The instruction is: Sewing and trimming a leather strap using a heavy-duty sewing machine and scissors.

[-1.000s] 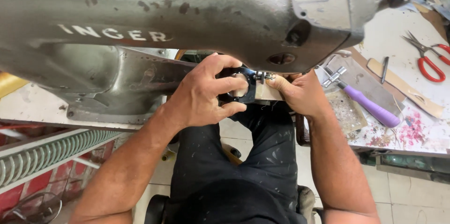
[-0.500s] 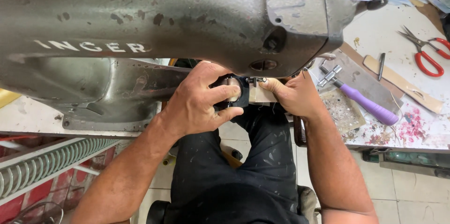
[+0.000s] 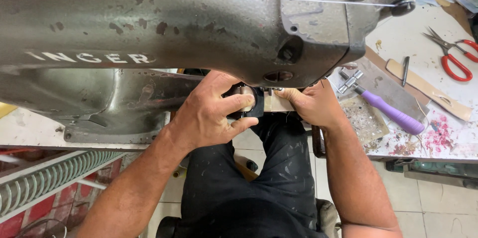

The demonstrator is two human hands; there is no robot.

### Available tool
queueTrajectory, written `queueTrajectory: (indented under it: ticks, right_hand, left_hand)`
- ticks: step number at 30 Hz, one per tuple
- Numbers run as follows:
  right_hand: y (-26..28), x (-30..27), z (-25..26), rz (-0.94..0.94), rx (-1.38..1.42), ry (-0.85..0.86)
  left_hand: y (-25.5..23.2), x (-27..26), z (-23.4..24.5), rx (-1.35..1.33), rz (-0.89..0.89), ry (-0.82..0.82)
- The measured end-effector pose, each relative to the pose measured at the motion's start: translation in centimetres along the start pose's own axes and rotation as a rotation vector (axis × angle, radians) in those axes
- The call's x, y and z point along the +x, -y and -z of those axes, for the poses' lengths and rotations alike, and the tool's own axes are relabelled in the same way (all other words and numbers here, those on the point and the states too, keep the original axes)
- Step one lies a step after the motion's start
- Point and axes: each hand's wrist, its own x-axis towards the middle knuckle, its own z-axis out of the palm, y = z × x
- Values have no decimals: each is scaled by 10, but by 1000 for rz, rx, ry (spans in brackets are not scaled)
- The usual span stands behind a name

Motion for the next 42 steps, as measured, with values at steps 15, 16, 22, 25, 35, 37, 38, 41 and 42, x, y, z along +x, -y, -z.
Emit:
queueTrajectory:
  ticks: [15, 16, 22, 25, 35, 37, 38, 41, 42]
  right_hand:
    - [25, 1, -7, 43, 17, -10]
    - [25, 2, -7, 55, 22, -10]
    - [6, 0, -4, 41, 59, -4]
    - [5, 1, -3, 44, 59, 3]
    - [15, 1, -4, 33, 17, -7]
    - [21, 1, -5, 28, 13, -10]
    - [24, 2, -6, 24, 8, -14]
    - [30, 3, -10, 55, 20, 1]
    - [29, 3, -9, 56, 19, 2]
  left_hand:
    - [1, -2, -2, 12, 0, 17]
    - [2, -2, -3, 9, 2, 17]
    - [4, -4, -3, -34, 27, 30]
    - [4, -3, -3, -23, 22, 23]
    - [0, -2, -2, 2, 25, -7]
    - [1, -4, -3, -1, 24, -10]
    - [2, -4, -3, -4, 21, -14]
    - [1, -5, -3, -6, 22, -19]
    - [1, -4, -3, -5, 21, -20]
